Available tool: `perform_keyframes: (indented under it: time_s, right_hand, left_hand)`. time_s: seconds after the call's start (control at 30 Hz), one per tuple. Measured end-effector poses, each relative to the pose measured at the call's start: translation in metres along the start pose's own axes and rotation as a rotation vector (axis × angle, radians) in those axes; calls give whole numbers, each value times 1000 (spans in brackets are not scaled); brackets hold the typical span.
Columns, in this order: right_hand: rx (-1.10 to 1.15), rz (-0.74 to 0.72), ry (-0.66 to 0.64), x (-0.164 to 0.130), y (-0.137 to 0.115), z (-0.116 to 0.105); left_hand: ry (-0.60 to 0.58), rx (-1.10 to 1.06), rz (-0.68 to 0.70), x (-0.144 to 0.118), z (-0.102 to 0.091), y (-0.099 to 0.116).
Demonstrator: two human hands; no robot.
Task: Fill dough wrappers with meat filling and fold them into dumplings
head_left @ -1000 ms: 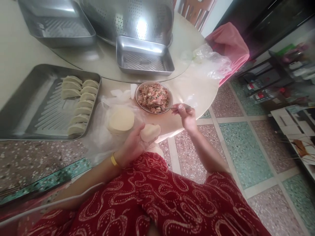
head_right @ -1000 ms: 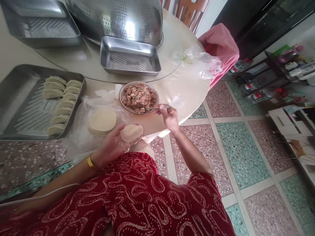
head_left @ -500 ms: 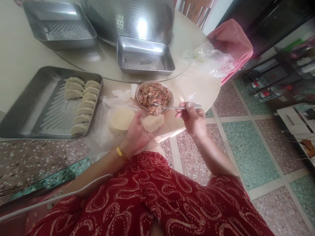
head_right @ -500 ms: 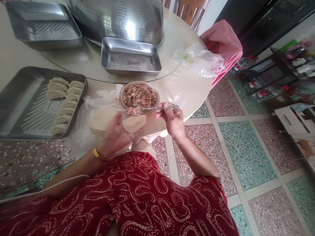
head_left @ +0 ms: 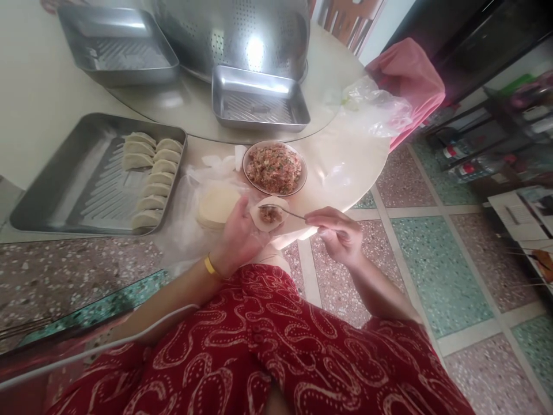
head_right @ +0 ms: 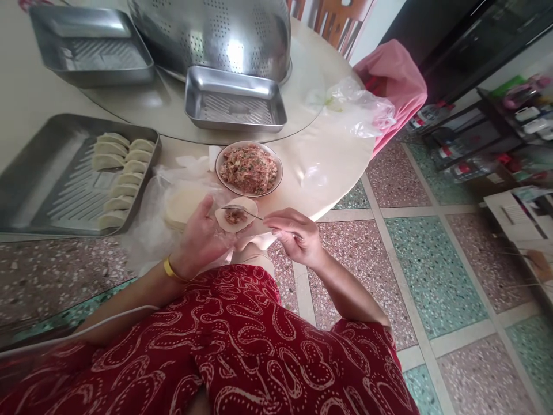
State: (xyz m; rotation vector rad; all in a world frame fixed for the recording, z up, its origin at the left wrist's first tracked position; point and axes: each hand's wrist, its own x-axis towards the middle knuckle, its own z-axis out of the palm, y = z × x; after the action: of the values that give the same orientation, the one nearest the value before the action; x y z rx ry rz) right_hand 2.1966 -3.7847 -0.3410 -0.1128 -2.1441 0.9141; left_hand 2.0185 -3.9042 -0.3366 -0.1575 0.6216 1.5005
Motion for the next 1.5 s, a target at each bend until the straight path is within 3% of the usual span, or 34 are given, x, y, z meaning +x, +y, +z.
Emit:
perform_keyframes:
  time_s: [0.17,0.3,0.53,0.63,0.73,1.0,1.23,1.5]
  right_hand:
    - [14,75,111,3,-6,-3]
    - [39,95,169,-1,-11,-19]
    - [-87,58,45,-13,-23,-43]
    - [-33,10,-17,-6,-22,-39]
    - [2,-19,0,-1,-15,-33]
    - [18,22,-30,1,-9,-23]
    - [-42,-7,174,-2,-19,-17]
    - [-119,-54,109,-17,-30,8]
  left_hand:
    - [-11,-54,10,-2,0,-5]
    - [2,-79,-11,-3,-1,-3]
    - [-16,-65,-26,-5,1,0]
    - [2,-60,-32,-6,5,-3]
    - [7,-48,-23,-6,7,-5]
    - [25,3,-7,-6,8,-7]
    - [4,-60,11,-6,11,-4]
    - [48,-36,82,-7,14,-7]
